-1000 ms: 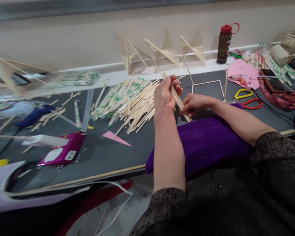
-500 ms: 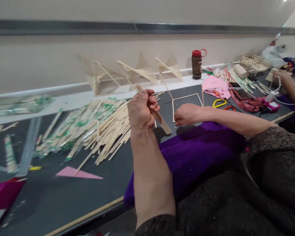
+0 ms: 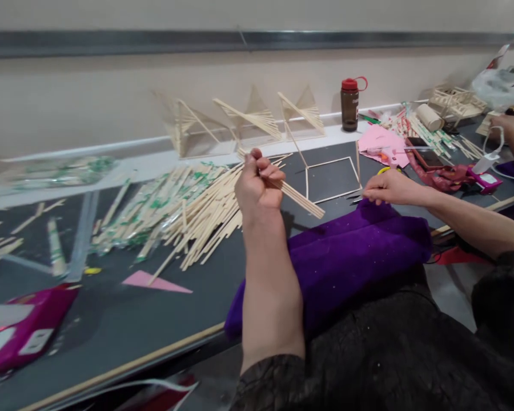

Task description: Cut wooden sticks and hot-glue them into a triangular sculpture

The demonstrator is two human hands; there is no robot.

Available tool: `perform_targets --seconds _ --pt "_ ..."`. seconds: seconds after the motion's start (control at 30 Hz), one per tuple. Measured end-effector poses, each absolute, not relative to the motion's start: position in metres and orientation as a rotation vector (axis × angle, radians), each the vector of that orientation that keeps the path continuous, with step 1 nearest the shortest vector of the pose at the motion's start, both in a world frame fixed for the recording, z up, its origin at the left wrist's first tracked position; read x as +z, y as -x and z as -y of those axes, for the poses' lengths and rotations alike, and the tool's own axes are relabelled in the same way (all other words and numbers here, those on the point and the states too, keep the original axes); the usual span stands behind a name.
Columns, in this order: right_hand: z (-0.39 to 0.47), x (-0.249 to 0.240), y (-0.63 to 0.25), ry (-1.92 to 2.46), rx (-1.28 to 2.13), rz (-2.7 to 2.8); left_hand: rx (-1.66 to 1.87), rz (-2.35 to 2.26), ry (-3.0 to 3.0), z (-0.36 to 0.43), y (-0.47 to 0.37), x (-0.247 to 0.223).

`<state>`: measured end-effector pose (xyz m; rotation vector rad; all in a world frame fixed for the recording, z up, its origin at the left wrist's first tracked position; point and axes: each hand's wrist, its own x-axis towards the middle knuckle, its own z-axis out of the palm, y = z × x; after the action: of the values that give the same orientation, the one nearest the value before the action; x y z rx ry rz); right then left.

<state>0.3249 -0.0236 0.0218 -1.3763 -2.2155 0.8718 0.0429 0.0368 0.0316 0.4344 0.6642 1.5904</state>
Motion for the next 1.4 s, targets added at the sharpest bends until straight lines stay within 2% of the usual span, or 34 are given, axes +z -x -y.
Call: perform_targets --seconds 0.13,0.3,0.63,0.93,1.03,1.2,1.27,1.4 --pt "0.025 0.013 -0.281 1.327 1.317 1.890 1.619 -0.710 -0.431 -0.050 -0.027 0.014" --pt "0.015 -0.002 -0.247 1.311 1.707 1.483 1.615 -0.698 -0.534 -0.062 -0.017 -0.003" --pt "0.012 -0.013 -0.219 1.232 1.873 1.318 1.663 -0.763 -0.347 -0.056 -0.032 0.007" --pt "0.009 -0.023 -0.224 1.210 1.651 1.473 1.684 -0.783 -0.446 -0.071 -0.027 -0.013" --pt "0.008 -0.021 -0.227 1.260 1.384 1.634 1.732 -0.780 -0.463 -0.075 -0.028 -0.018" --pt "0.013 -0.017 -0.242 1.154 0.654 1.889 1.819 -0.767 -0.256 -0.065 -0.032 -0.009" --pt "0.014 -0.015 -0.250 1.121 0.529 1.876 1.848 -0.763 -0.203 -0.063 -0.030 -0.005" --pt "0.012 -0.002 -0.263 1.092 0.496 1.697 1.839 -0.801 -0.235 -0.062 -0.030 -0.001"
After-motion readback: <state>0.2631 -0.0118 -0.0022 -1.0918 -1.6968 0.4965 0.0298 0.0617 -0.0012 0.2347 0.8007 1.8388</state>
